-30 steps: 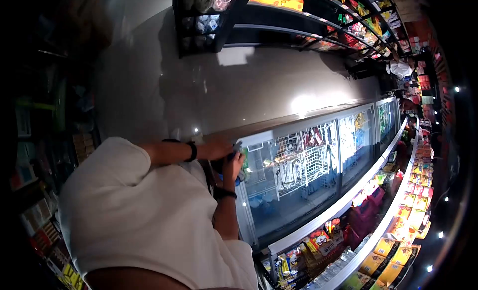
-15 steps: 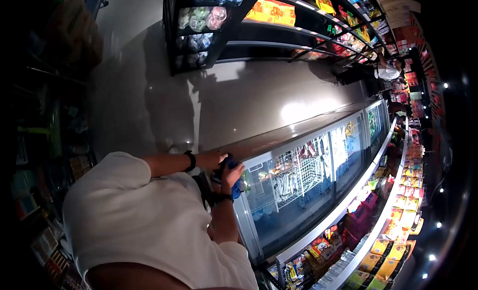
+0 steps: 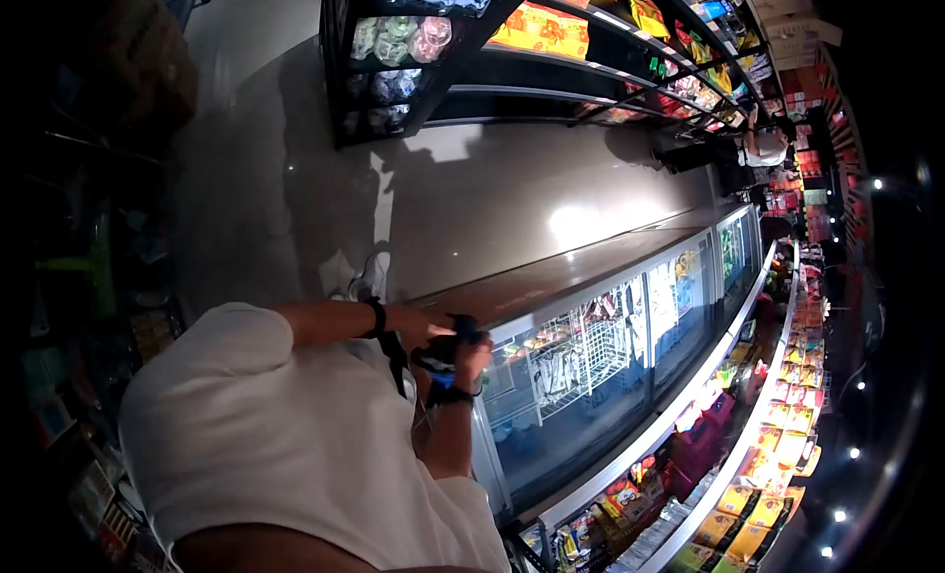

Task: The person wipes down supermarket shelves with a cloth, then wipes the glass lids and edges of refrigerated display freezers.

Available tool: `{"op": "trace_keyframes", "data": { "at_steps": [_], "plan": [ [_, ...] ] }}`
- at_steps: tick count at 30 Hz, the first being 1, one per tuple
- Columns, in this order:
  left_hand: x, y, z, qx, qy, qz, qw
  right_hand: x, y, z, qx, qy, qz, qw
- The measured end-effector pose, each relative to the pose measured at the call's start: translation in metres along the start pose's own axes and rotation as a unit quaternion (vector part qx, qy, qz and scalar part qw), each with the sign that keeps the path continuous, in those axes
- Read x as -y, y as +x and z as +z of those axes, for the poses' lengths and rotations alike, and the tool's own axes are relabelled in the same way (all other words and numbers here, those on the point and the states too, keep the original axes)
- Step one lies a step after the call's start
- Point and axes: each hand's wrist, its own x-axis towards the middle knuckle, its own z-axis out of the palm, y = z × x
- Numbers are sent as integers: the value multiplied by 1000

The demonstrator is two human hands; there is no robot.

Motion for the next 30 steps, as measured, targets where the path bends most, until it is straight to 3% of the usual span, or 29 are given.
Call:
{"op": "trace_keyframes", "data": {
  "at_steps": [2, 4, 6, 8, 10, 12, 14, 16, 18, 20, 21, 23, 25, 27, 28, 30],
  "plan": [
    [1, 0, -22, 32, -46, -29, 998, -32, 30, -1, -56, 38, 29, 997],
    [4, 1, -77, 5, -83, -64, 995, -40, 56, -6, -126, -7, 51, 991],
    [11, 4, -139, 6, -82, -114, 990, -49, 80, 1, -117, -34, 117, 986],
    [-12, 11, -202, 41, -51, -221, 973, -27, 85, -6, -128, -21, 126, 984],
    [3, 31, -223, 46, -49, -238, 969, 5, 111, -7, -59, -58, 204, 975],
    [28, 39, -239, 65, -35, -253, 965, 11, 134, 25, -69, 12, 185, 980],
    [54, 45, -245, -16, -3, -215, 976, 71, 163, 31, 47, -4, 161, 986],
    [74, 43, -264, -29, 0, -210, 977, 127, 190, 30, 18, 188, -6, 982],
    [88, 40, -290, -40, 2, -207, 977, 215, 213, -8, 60, 294, -1, 954],
    [86, 34, -330, -75, -50, -171, 981, 268, 233, -22, 25, 305, -113, 945],
    [77, 27, -352, -113, -17, -216, 970, 284, 242, -26, 26, 306, -111, 945],
    [75, 15, -390, -145, -43, -242, 959, 318, 260, -32, 85, 337, -209, 914],
    [86, 0, -411, -174, -70, -269, 945, 353, 272, -45, 133, 393, -206, 886],
    [101, -8, -428, -339, -52, -254, 904, 370, 290, -43, 170, 445, -202, 856],
    [103, -7, -442, -338, -49, -250, 906, 376, 301, -33, 188, 437, -224, 851],
    [102, -6, -469, -450, -160, -154, 865, 391, 320, -20, 205, 428, -249, 845]
  ]
}}
